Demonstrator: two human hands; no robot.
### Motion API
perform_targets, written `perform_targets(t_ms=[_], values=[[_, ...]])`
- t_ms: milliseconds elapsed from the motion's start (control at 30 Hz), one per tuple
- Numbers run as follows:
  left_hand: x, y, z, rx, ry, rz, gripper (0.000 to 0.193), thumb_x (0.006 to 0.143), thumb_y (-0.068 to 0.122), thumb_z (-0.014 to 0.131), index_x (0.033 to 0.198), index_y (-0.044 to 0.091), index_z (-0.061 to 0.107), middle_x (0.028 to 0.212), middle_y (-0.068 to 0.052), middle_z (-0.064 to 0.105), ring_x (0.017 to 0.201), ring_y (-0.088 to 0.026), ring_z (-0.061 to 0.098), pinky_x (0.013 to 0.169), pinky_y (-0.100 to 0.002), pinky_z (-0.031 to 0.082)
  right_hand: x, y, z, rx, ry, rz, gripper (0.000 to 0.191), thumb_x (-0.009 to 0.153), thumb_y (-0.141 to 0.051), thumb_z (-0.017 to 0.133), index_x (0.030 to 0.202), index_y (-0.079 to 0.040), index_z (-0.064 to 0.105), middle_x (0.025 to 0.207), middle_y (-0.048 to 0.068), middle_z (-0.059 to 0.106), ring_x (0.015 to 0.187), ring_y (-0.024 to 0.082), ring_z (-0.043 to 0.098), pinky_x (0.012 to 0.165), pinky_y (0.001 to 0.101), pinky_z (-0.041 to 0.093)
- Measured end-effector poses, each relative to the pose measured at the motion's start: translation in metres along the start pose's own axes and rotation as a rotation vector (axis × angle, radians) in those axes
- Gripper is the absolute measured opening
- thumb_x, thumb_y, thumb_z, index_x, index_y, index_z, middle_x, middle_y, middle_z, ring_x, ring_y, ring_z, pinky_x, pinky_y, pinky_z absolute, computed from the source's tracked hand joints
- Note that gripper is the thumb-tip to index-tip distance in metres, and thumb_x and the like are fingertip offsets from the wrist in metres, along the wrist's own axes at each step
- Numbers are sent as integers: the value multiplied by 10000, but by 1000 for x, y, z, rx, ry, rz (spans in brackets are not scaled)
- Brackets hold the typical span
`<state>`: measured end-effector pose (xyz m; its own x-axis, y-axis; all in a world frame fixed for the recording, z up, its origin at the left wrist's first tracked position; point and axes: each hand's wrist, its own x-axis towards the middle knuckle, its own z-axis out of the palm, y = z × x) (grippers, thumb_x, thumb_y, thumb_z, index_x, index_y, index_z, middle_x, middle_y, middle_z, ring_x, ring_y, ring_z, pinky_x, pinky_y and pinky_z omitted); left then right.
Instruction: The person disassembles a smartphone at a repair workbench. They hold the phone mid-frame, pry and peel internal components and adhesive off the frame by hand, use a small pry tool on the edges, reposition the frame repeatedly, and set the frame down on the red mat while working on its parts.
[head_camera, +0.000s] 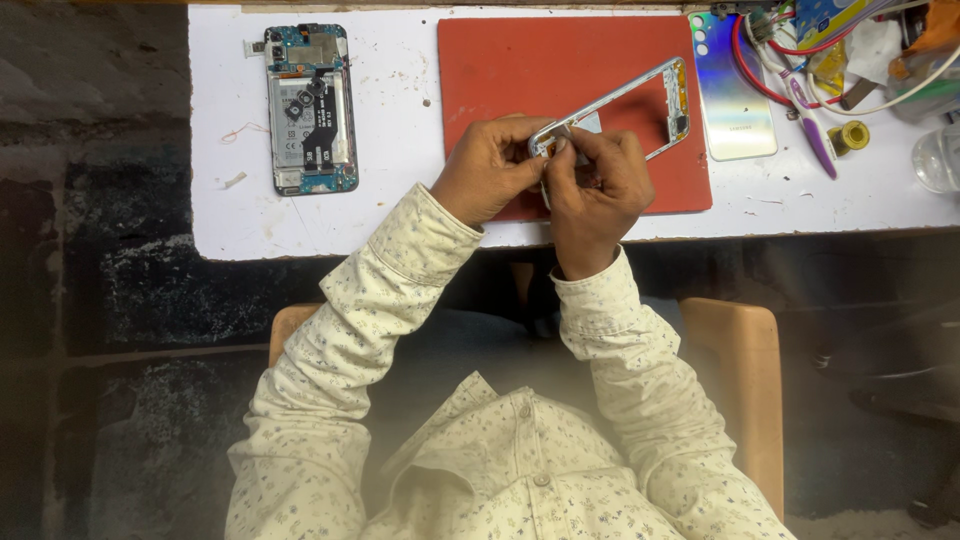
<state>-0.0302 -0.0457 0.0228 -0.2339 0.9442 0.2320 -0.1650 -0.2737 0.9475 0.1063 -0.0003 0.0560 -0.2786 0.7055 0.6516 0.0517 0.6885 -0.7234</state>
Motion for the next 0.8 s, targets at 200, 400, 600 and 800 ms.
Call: perform_targets(t_ms=[200, 400, 600, 800], values=[[1, 0, 1, -33, -7, 1, 313, 966, -36, 673, 1278, -47, 653, 1116, -78, 664, 1050, -157, 688, 958, -300, 609, 3, 2, -2, -5, 14, 1, 98, 953, 53, 744, 1047, 27, 737, 918, 59, 617, 741, 105, 590, 633, 243, 477], [1, 1, 1, -14, 10, -9, 280, 982, -52, 640, 1259, -58, 674, 1098, -78, 661, 1022, -162, 689, 951, -301, 618, 2, -6, -5, 17, -68, -55, 92, 948, 61, 753, 1034, 31, 739, 910, 61, 642, 743, 111, 606, 637, 246, 484], [0, 2, 1, 16, 16, -20, 274, 970, -59, 639, 1241, -50, 679, 1066, -71, 656, 981, -157, 690, 915, -302, 628, 3, -5, -1, 39, -23, 9, 102, 947, 51, 749, 1044, 25, 735, 911, 64, 632, 737, 97, 620, 631, 238, 507], [0, 3, 2, -2, 9, -28, 246, 977, -45, 652, 1222, -47, 678, 1074, -71, 670, 1001, -156, 696, 930, -298, 622, 3, -4, -5, 16, -10, -27, 120, 942, 71, 744, 1056, 33, 743, 906, 71, 634, 742, 115, 593, 648, 251, 475]])
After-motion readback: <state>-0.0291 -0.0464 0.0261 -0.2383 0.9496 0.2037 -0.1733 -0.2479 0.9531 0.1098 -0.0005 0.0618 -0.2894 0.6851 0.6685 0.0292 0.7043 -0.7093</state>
